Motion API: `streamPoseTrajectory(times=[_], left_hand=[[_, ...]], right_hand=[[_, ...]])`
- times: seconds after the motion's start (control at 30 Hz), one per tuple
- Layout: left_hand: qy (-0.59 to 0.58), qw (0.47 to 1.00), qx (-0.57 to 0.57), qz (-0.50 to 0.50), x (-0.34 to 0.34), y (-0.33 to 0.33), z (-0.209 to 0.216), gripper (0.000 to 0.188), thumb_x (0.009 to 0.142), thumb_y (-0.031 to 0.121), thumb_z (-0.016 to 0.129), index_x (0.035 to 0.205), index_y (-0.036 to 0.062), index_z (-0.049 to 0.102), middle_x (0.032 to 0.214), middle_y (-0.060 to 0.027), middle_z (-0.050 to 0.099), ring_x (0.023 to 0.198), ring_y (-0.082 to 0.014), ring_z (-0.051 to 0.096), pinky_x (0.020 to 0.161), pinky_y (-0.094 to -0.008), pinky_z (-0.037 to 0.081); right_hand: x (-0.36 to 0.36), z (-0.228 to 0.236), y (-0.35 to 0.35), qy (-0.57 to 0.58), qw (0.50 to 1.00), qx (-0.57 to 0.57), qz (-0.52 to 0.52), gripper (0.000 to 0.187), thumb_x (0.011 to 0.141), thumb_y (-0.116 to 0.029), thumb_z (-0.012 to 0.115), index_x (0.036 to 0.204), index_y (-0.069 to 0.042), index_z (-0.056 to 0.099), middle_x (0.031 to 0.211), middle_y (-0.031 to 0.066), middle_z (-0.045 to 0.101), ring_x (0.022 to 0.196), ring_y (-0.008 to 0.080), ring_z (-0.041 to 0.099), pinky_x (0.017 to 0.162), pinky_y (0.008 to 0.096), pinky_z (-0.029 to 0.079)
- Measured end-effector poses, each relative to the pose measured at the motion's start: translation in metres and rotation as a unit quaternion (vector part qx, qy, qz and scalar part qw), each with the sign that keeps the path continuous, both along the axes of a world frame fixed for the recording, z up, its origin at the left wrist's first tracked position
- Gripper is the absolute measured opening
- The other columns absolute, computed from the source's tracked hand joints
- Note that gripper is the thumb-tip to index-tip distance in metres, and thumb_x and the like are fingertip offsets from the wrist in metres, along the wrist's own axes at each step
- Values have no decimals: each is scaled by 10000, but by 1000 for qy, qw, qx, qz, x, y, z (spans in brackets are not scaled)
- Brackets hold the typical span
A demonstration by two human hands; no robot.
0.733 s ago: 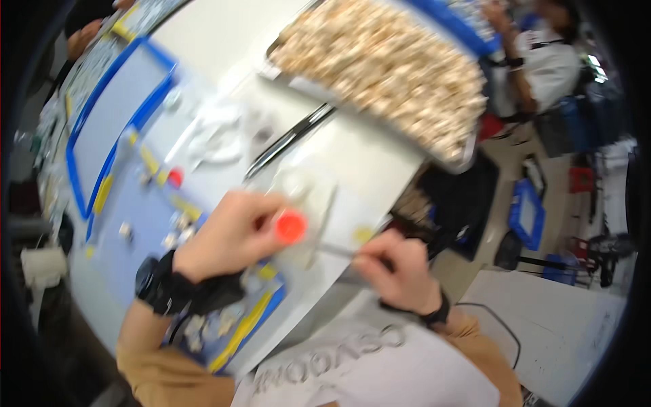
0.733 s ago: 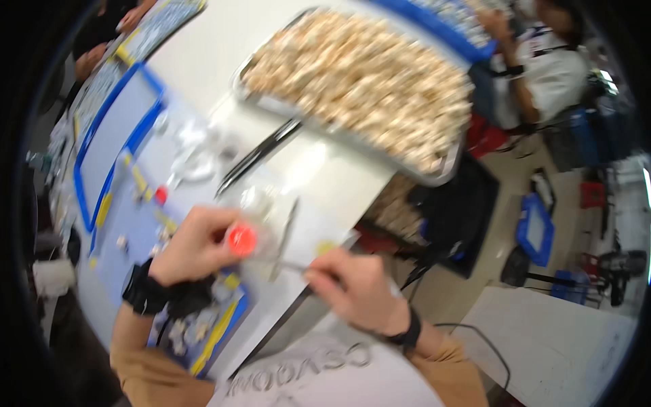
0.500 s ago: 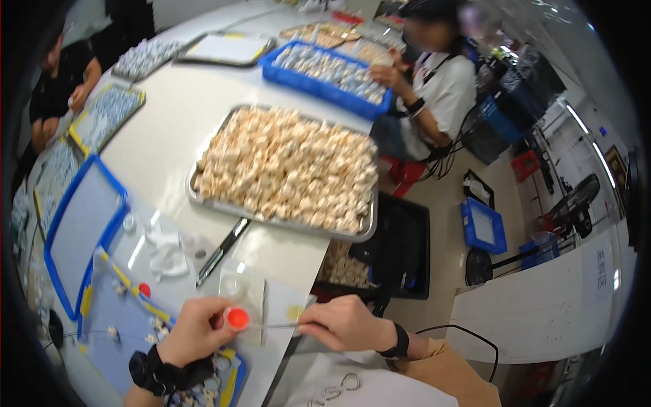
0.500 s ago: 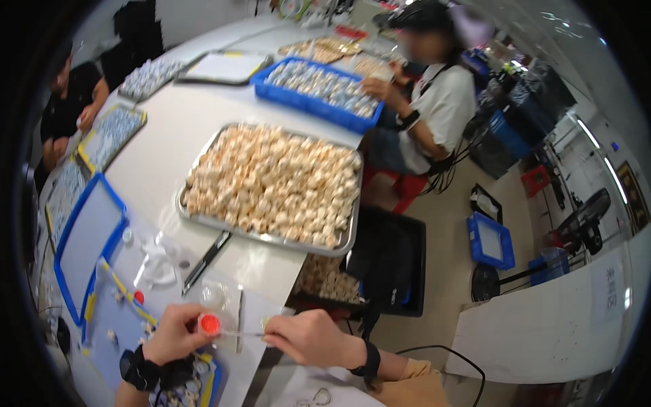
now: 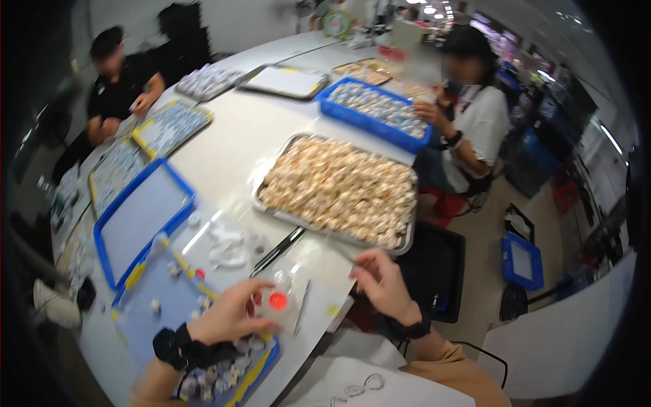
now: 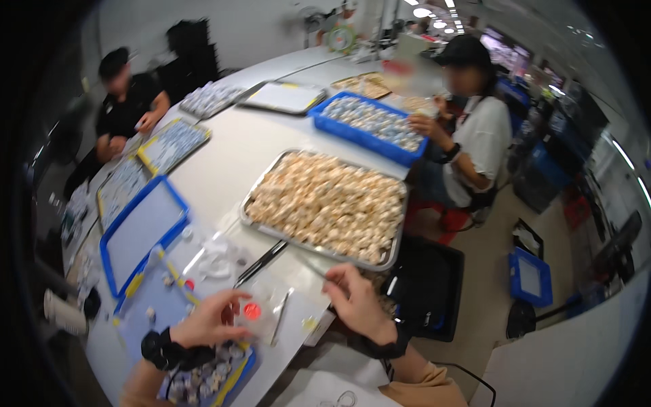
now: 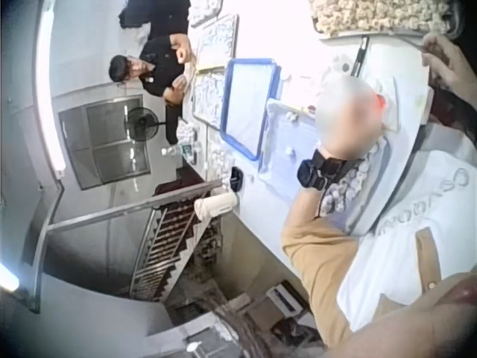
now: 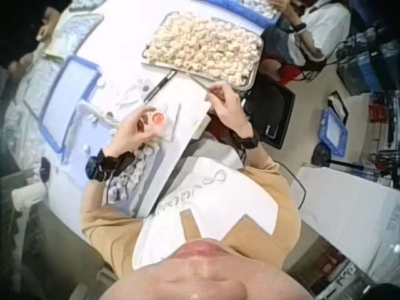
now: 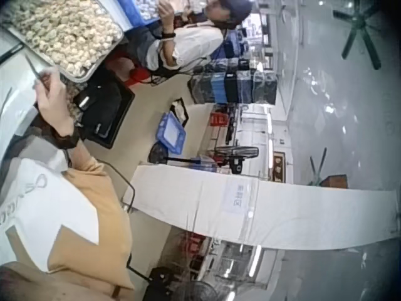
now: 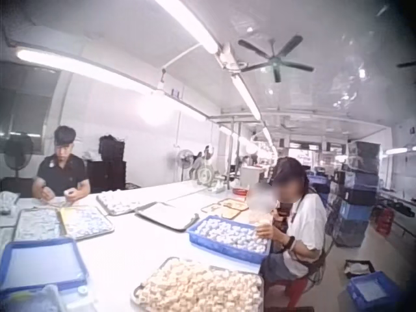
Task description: The person uses a fine brush to apply red paint to the mouths of small, unpainted figurine heads arranged on a blue tray. The person carefully dips the brush into a small container of red paint and applies it to the figurines one by one. The person also briefly handles a utility knife and a plastic bag during the process.
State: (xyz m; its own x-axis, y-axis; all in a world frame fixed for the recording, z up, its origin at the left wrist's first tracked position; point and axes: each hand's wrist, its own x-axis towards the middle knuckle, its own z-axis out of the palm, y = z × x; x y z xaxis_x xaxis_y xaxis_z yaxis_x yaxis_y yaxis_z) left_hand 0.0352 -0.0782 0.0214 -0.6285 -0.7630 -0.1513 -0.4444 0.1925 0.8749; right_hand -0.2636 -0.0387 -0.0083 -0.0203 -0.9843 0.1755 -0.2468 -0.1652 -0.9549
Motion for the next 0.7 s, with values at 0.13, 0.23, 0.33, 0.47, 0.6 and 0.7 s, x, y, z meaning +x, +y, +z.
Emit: streamPoseTrajectory(times=[0.13,0.23,0.33,0.47,0.6,0.7], left_hand=[[-49,989,-125,68,28,33,46,637,702,154,821,1247,87,498,968,-45,538,772,-135,540,661,-268,455],[-86,973,-170,127,49,80,74,607,697,157,814,1221,69,520,980,-60,535,866,-168,533,729,-277,438],[-158,968,-151,120,52,131,91,606,730,264,798,1207,12,523,1052,-163,542,956,-301,552,819,-362,456],[-185,969,-114,119,47,184,87,640,717,269,809,1225,1,526,1139,-173,551,1027,-310,555,873,-369,455],[-132,970,-71,191,40,205,66,633,723,262,791,1233,-6,528,1160,-167,565,1058,-291,562,881,-357,452],[-82,954,-60,281,37,210,45,630,725,255,768,1240,-14,523,1155,-149,585,1070,-261,570,893,-341,443]], right_hand=[[22,-13,-20,-106,994,-26,6,155,932,-45,521,1077,-23,470,855,55,612,682,64,542,605,192,453],[31,-11,-17,-166,986,-25,21,156,948,-62,510,1087,-38,444,781,20,560,605,33,461,526,167,371],[24,-17,-11,-168,985,-1,36,179,939,-60,522,1098,-14,456,774,16,553,671,51,501,579,182,392],[29,-17,-8,-165,984,26,66,214,933,-63,535,1127,9,480,778,12,551,716,62,526,642,192,406],[24,-20,-5,-150,987,24,59,224,929,-57,544,1133,22,497,797,15,561,721,61,526,648,194,412],[23,-22,-4,-158,986,16,50,221,926,-54,549,1127,27,503,809,19,566,716,60,524,650,202,417]])
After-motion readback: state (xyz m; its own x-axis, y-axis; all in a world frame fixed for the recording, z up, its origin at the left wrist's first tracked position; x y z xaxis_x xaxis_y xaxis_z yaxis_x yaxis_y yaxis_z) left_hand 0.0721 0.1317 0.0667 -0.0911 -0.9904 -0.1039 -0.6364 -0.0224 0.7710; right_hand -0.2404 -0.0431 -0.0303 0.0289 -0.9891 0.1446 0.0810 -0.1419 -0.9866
